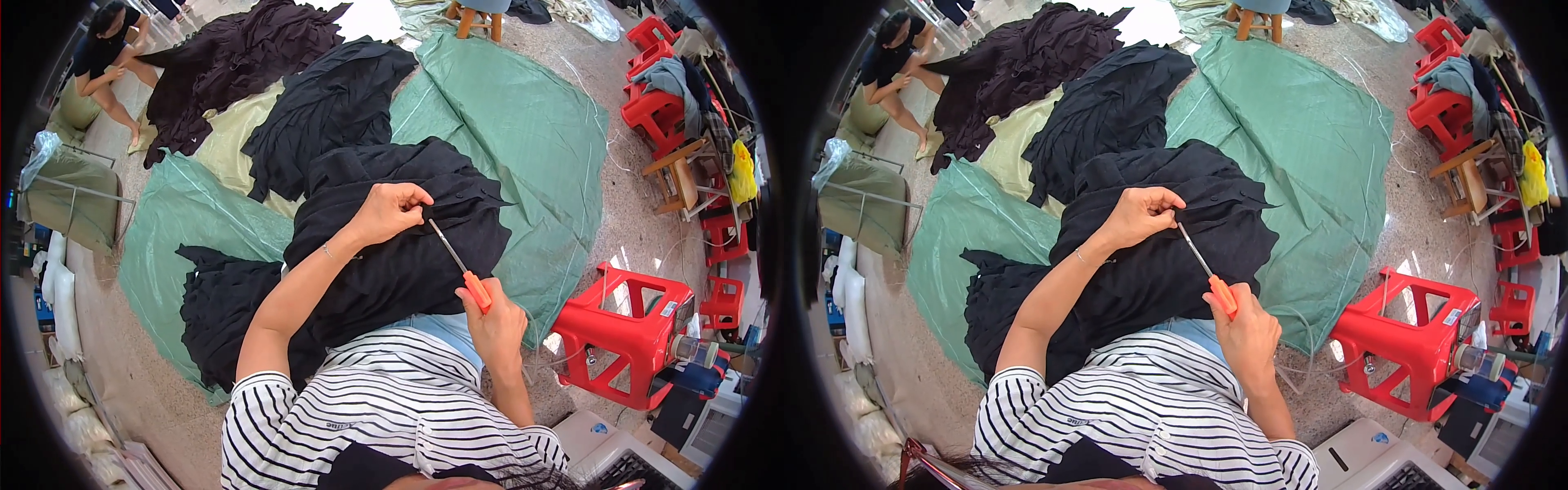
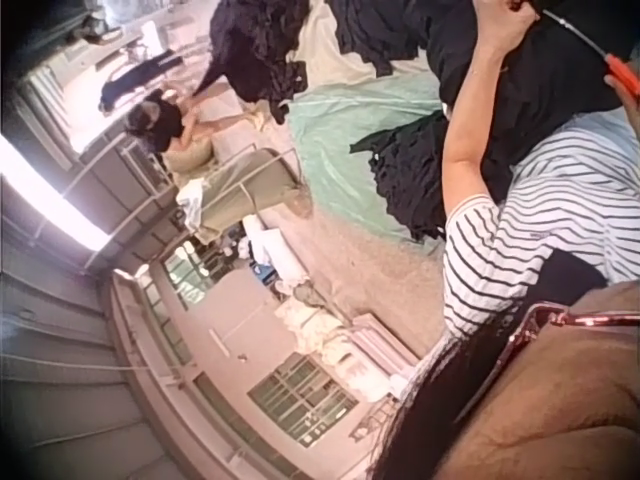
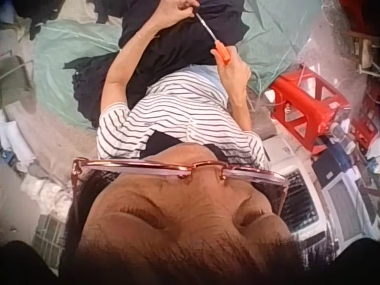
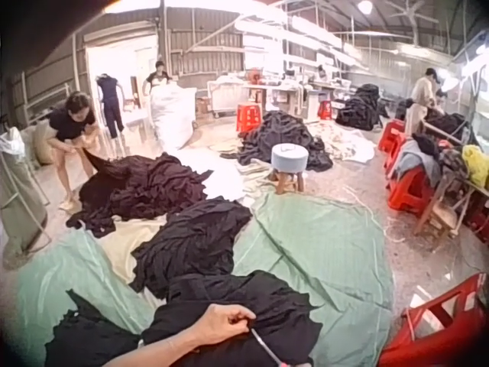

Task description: The person trims loose threads from garments using a thread trimming tool and places the completed garments into a bin.

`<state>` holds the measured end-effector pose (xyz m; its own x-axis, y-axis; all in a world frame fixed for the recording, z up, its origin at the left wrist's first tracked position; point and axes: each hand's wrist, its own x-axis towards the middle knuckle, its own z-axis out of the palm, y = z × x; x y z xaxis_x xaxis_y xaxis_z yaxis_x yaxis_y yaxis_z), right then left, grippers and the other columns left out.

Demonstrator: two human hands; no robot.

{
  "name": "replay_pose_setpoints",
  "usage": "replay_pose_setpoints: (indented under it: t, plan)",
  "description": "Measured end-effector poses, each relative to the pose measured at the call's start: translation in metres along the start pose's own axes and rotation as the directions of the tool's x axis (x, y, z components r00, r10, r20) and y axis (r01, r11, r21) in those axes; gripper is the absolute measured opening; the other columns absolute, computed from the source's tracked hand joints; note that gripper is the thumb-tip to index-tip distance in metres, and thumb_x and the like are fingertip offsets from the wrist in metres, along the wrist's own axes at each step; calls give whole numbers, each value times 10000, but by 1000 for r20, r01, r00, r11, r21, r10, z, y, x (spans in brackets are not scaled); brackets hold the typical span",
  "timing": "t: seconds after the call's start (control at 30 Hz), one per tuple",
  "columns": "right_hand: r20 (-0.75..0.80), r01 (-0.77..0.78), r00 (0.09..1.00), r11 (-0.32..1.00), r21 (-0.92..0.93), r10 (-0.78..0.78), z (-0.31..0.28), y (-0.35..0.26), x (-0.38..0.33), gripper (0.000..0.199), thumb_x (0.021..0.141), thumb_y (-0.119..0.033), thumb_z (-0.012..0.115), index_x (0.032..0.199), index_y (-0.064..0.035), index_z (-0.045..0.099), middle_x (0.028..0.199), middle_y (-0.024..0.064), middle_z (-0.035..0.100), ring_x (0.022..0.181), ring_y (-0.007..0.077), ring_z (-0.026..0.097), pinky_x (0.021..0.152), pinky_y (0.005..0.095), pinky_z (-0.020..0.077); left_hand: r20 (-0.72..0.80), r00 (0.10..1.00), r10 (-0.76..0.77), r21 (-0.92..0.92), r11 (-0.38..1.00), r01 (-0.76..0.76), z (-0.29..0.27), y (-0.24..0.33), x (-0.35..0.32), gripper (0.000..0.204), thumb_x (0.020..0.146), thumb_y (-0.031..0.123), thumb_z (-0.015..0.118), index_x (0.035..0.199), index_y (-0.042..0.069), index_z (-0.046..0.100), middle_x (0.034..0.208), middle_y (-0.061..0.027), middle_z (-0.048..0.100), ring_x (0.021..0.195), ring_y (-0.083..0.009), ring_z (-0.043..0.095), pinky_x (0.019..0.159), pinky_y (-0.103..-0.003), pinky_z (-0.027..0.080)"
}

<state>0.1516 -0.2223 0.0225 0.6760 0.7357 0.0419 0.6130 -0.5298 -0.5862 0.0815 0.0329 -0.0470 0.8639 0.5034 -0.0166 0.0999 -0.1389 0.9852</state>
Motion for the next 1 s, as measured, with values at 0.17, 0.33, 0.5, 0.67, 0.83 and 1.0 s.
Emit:
replay_pose_setpoints:
  t: [0.17, 0.33, 0.5, 0.67, 0.83, 1.0]
  plan:
    - [12, -10, 1000, 1000, -8, 10, 4, 1, 3, 332, 891, -386, 715, 930, -77, 600, 650, 179, 636, 602, 420, 631, 516, 483, 456, 23, 1000, -10, -71, 997, 11, 2, 1, -1, 153, 821, -36, 639, 966, -66, 679, 780, -43, 688, 714, -60, 645, 672, -213, 536]
    - [28, -44, 999, 999, -1, 44, -1, 4, 1, 330, 894, -390, 710, 947, -82, 606, 655, 182, 638, 613, 422, 635, 528, 488, 459, 47, 999, 13, -4, 1000, -13, 6, 4, -3, 143, 817, -10, 661, 952, -58, 670, 795, -71, 707, 719, -88, 674, 685, -236, 549]
    - [-79, -126, 989, 991, -33, 123, -15, 19, -1, 328, 894, -390, 705, 930, -85, 590, 737, 164, 667, 621, 412, 637, 528, 485, 467, 112, 985, 129, 469, 867, -167, 6, 44, 18, 216, 820, 256, 749, 788, 48, 697, 684, -103, 688, 620, -255, 679, 585, -366, 515]
    - [-105, -160, 983, 983, -91, 151, -26, 25, 4, 331, 900, -384, 699, 936, -74, 592, 743, 171, 668, 619, 424, 626, 533, 490, 459, 434, 870, 233, 535, 711, -457, 20, 36, 65, 190, 820, 104, 653, 1005, 75, 679, 1013, -147, 594, 962, -348, 626, 820, -447, 512]
    - [-123, -165, 980, 984, -65, 156, -28, 27, 6, 330, 900, -376, 700, 933, -67, 590, 741, 174, 664, 619, 424, 626, 533, 491, 456, 439, 894, -90, 503, 849, -162, 37, 35, 78, 213, 829, 49, 608, 1021, 59, 698, 1027, -163, 590, 982, -346, 635, 852, -447, 517]
    - [-104, -151, 984, 986, -75, 143, -31, 30, 9, 336, 903, -381, 696, 930, -65, 586, 728, 170, 663, 611, 420, 628, 530, 489, 458, 540, 836, 94, 592, 664, -457, 36, 28, 75, 135, 811, 28, 624, 934, 0, 672, 888, -162, 603, 853, -358, 645, 784, -440, 524]
